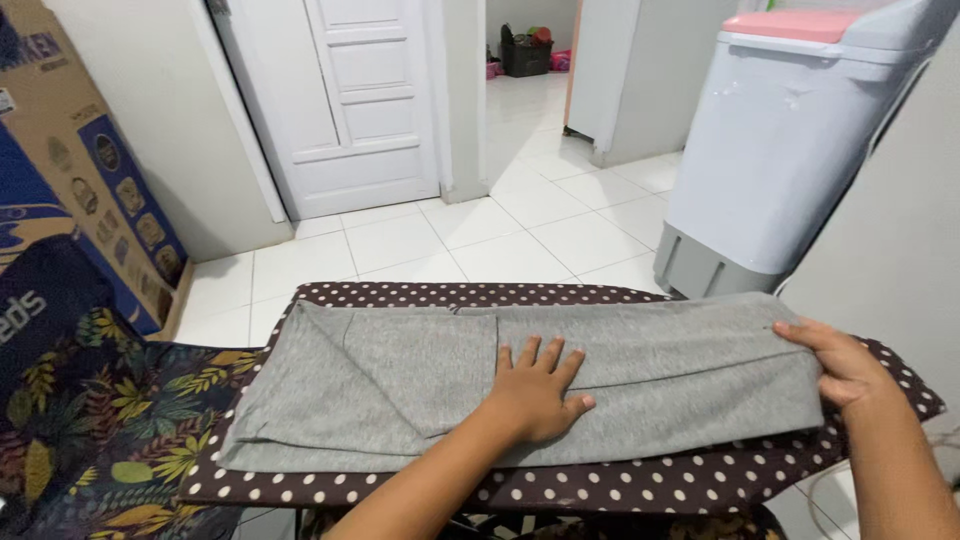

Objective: The person folds a gray t-shirt and a yellow t-shirt on a polka-dotted ironing board. They smooth each shirt, fold the sleeves inward, fold the body in half, then fold again to create compact rectangles, placing the finished gray shirt on a nearby chair before folding the yellow one.

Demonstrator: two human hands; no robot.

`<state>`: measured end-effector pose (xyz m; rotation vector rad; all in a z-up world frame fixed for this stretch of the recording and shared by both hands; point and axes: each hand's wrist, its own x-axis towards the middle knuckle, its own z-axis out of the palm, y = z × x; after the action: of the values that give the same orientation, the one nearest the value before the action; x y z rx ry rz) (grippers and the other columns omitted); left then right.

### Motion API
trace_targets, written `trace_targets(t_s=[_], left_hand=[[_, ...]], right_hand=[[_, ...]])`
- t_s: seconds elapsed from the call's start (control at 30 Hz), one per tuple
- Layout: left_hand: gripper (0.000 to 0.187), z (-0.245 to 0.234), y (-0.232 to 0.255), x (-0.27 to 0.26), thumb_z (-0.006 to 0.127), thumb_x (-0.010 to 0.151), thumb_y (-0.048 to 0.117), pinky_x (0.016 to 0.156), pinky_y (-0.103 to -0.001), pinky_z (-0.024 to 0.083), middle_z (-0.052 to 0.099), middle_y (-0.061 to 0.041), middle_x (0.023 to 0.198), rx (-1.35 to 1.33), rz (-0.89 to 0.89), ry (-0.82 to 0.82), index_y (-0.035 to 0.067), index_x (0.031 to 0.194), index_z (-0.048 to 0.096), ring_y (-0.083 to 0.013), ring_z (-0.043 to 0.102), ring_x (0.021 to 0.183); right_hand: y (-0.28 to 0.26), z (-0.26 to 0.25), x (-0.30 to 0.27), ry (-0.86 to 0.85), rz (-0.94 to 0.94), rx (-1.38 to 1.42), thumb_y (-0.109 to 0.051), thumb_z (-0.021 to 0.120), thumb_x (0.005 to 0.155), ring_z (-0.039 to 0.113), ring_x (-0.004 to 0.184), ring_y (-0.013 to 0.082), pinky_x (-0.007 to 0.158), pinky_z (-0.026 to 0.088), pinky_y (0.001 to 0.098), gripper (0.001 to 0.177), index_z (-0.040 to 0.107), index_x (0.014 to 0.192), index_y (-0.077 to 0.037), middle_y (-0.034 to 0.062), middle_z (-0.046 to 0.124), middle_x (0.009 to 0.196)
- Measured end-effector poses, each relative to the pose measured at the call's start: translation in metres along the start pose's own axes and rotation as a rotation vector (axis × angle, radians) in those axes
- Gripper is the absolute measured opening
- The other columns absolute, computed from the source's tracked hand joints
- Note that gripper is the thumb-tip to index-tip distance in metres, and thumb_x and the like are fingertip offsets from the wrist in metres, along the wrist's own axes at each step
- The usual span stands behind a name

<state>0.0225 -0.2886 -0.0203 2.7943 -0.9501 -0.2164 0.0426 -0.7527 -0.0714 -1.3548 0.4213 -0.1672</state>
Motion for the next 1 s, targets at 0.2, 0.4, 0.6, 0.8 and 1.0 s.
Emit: trace_targets(t_s=[0.2, 0.4, 0.6, 0.8, 1.0], left_hand=[[0.077, 0.005, 0.054, 0.042, 0.025, 0.098, 0.063, 0.120, -0.066, -0.003, 0.000, -0.010, 0.171, 0.027, 0.006, -0.068, 0.024, 0.163, 0.008, -0.0384, -0.005, 0.156], [0.080, 0.023, 0.092, 0.061, 0.024, 0.099, 0.063, 0.121, -0.066, -0.003, 0.006, -0.011, 0.171, -0.075, 0.085, -0.002, 0.017, 0.163, 0.010, -0.0366, -0.001, 0.157], [0.092, 0.006, 0.055, 0.067, 0.022, 0.100, 0.075, 0.126, -0.059, 0.015, 0.026, -0.014, 0.169, -0.925, 0.185, 0.184, 0.008, 0.162, 0.027, -0.0322, 0.021, 0.157], [0.090, -0.026, -0.023, 0.024, 0.023, 0.089, 0.078, 0.107, -0.055, 0.040, 0.043, -0.003, 0.156, -1.845, -0.122, 0.148, 0.021, 0.158, 0.034, -0.0245, 0.054, 0.126], [0.051, -0.003, -0.084, -0.008, 0.049, 0.102, 0.043, 0.074, -0.040, 0.061, 0.071, -0.012, 0.109, -2.108, -0.122, 0.165, 0.012, 0.140, 0.061, -0.0222, 0.071, 0.088]], right_hand=[[-0.068, -0.024, -0.012, 0.150, -0.139, -0.066, -0.021, 0.069, 0.096, 0.069, 0.096, 0.0257, 0.082, 0.058, 0.0400, 0.035, 0.061, 0.122, 0.001, 0.0179, 0.068, 0.111], [-0.143, 0.021, -0.068, -0.102, -0.386, 0.028, -0.016, 0.066, 0.102, 0.071, 0.083, 0.0206, 0.074, 0.061, 0.0317, 0.033, 0.063, 0.129, 0.002, 0.0161, 0.069, 0.106], [-0.170, 0.157, -0.113, -0.225, -0.538, -0.259, -0.012, 0.073, 0.086, 0.070, 0.082, 0.0126, 0.074, 0.058, 0.0239, 0.054, 0.062, 0.135, 0.006, 0.0126, 0.072, 0.104], [-0.118, 0.323, -0.148, -0.210, -0.542, -0.930, -0.017, 0.081, 0.076, 0.071, 0.084, 0.0212, 0.073, 0.056, 0.0338, 0.072, 0.056, 0.143, -0.006, 0.0124, 0.069, 0.105], [-0.066, 0.387, -0.194, -0.571, -0.252, -0.902, -0.018, 0.073, 0.086, 0.076, 0.082, 0.0241, 0.069, 0.063, 0.0351, 0.064, 0.050, 0.145, -0.011, 0.0108, 0.072, 0.108]])
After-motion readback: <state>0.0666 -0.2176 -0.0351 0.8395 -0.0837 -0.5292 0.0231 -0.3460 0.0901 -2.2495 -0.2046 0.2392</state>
